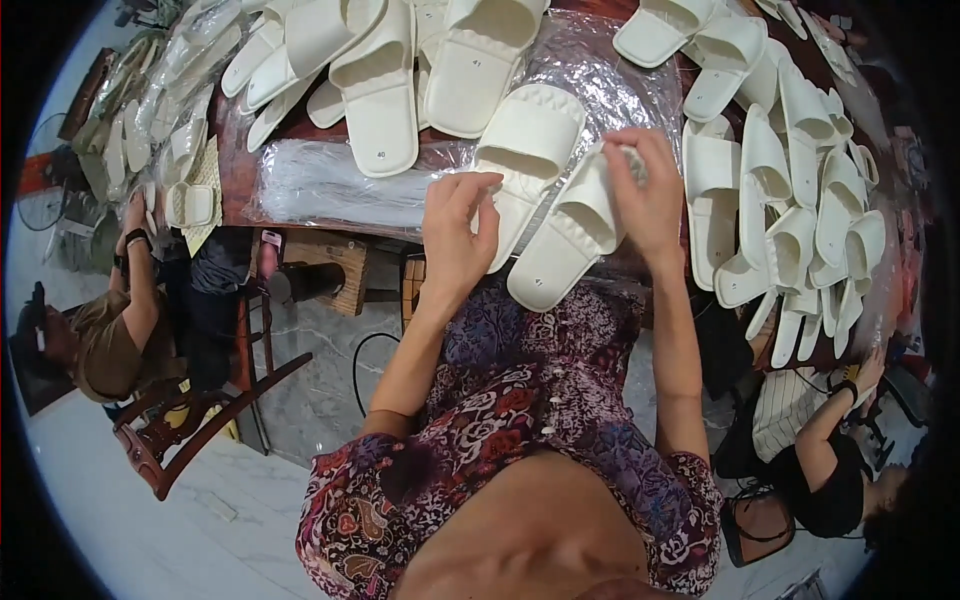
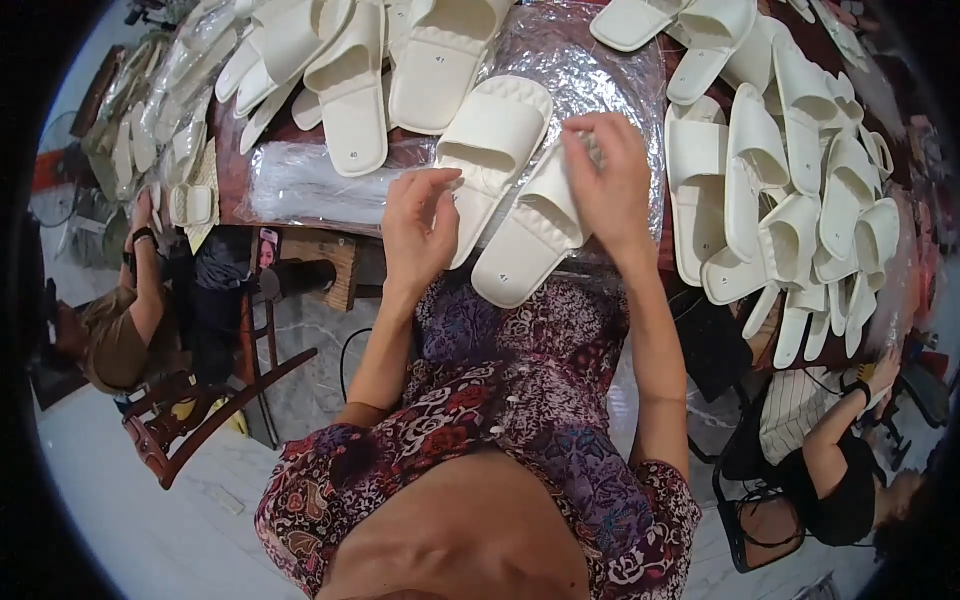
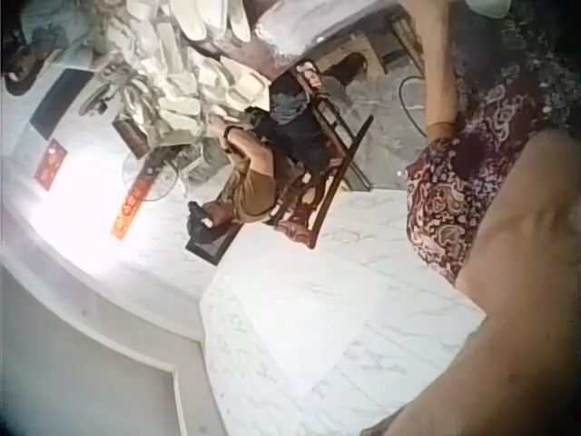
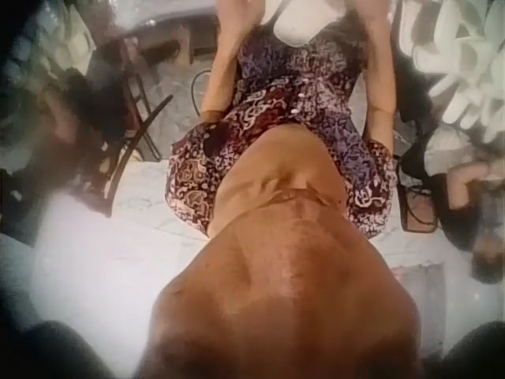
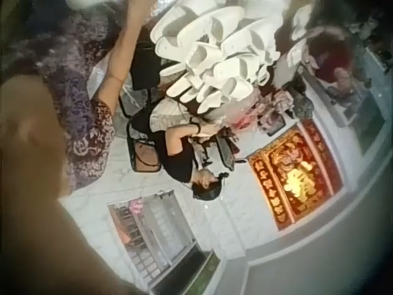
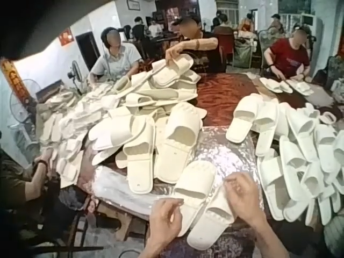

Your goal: The person assembles and inspects white room slippers by hand at a large workshop table.

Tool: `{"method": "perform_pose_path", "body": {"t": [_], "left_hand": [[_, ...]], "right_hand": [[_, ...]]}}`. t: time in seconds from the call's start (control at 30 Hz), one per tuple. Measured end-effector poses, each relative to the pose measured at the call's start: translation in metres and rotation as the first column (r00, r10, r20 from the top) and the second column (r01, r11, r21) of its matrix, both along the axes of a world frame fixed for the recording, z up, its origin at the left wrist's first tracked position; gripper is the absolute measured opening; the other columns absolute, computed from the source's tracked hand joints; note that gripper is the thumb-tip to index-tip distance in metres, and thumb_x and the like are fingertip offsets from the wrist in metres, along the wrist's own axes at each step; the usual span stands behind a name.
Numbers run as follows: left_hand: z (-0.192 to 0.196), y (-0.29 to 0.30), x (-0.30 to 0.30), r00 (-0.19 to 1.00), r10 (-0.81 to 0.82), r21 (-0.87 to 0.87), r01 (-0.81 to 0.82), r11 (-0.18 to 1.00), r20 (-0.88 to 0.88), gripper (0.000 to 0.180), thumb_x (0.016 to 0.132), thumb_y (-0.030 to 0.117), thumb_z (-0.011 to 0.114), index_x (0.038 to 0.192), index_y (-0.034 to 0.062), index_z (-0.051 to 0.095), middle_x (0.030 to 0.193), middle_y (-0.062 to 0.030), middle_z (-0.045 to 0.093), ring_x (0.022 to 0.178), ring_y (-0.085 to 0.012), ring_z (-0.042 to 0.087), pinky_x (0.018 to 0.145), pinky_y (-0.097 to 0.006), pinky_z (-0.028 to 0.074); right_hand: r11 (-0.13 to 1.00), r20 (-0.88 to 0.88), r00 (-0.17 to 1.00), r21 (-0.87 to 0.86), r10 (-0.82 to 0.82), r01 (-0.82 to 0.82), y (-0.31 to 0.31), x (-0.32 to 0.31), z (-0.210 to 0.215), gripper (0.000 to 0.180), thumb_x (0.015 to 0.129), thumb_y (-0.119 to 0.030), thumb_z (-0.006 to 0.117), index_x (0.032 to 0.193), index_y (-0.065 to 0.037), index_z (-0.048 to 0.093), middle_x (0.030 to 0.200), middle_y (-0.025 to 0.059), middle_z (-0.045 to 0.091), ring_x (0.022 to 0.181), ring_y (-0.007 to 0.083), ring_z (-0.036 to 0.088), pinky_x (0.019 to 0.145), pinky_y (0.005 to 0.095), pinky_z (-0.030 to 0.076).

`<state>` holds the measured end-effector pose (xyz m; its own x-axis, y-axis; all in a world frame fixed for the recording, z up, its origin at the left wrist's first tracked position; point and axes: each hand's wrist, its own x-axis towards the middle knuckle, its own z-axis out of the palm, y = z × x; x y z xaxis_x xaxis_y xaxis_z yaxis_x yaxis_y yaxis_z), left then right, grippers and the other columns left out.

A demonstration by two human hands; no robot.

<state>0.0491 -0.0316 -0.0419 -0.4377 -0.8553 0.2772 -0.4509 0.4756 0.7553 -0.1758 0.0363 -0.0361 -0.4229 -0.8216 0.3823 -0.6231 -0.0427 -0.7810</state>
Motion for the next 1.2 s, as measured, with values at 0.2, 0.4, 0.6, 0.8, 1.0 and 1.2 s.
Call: {"method": "perform_pose_path", "body": {"t": [0.2,0.4,0.6,0.8,1.0,1.2], "left_hand": [[0.000,-0.002,0.000,1.000,-0.023,-0.035,0.023,0.999,-0.003,0.025,0.086,-0.004,0.058,0.107,0.0026,0.070,0.102,-0.0140,0.064,0.096,-0.0273,0.063,0.084,-0.035,0.051],[-0.005,-0.004,0.002,0.997,0.016,0.035,-0.013,0.999,-0.080,0.023,0.087,-0.004,0.058,0.106,0.0023,0.070,0.100,-0.0134,0.066,0.096,-0.0264,0.064,0.081,-0.034,0.052],[-0.001,-0.007,0.002,0.998,0.043,0.051,-0.040,0.998,-0.055,0.020,0.088,-0.003,0.059,0.103,0.0015,0.070,0.099,-0.0138,0.067,0.094,-0.0279,0.065,0.081,-0.035,0.051],[-0.004,-0.010,0.003,0.997,0.015,-0.039,-0.018,0.999,-0.075,0.023,0.084,-0.006,0.059,0.103,0.0031,0.069,0.096,-0.0117,0.065,0.089,-0.0292,0.061,0.078,-0.037,0.050],[-0.004,-0.014,0.006,0.997,0.035,-0.017,-0.037,0.999,-0.075,0.022,0.085,-0.005,0.060,0.102,0.0030,0.069,0.096,-0.0134,0.066,0.091,-0.0308,0.062,0.081,-0.039,0.050],[0.008,-0.027,-0.007,0.996,0.024,-0.138,-0.035,0.990,-0.082,0.020,0.086,-0.003,0.060,0.102,0.0029,0.071,0.095,-0.0123,0.068,0.090,-0.0262,0.066,0.082,-0.034,0.050]], "right_hand": [[0.988,-0.017,0.995,0.119,-0.094,0.096,-0.038,-0.041,-0.032,0.024,0.091,-0.022,0.067,0.104,-0.003,0.071,0.099,0.0137,0.067,0.094,0.0297,0.066,0.082,0.0379,0.052],[0.969,0.057,0.998,0.244,0.006,-0.020,-0.053,-0.049,-0.041,0.026,0.090,-0.025,0.069,0.099,-0.001,0.072,0.095,0.0135,0.070,0.086,0.0275,0.068,0.079,0.0369,0.052],[0.987,0.244,0.967,0.156,-0.070,0.032,-0.049,-0.058,-0.050,0.022,0.092,-0.021,0.069,0.098,0.000,0.071,0.086,0.0084,0.071,0.074,0.0163,0.066,0.070,0.0302,0.051],[0.989,0.359,0.921,0.043,-0.149,0.143,-0.043,-0.060,-0.048,0.016,0.092,-0.015,0.069,0.098,0.000,0.070,0.084,0.0014,0.069,0.074,0.0066,0.059,0.068,0.0240,0.049],[0.983,0.428,0.889,-0.018,-0.160,0.185,-0.038,-0.067,-0.056,0.012,0.094,-0.012,0.068,0.097,-0.001,0.070,0.086,-0.0008,0.068,0.076,0.0049,0.058,0.070,0.0224,0.048],[0.990,0.470,0.881,-0.092,-0.054,0.109,-0.034,-0.064,-0.049,0.010,0.096,-0.011,0.066,0.099,-0.002,0.068,0.088,-0.0024,0.066,0.080,0.0043,0.057,0.072,0.0215,0.047]]}}
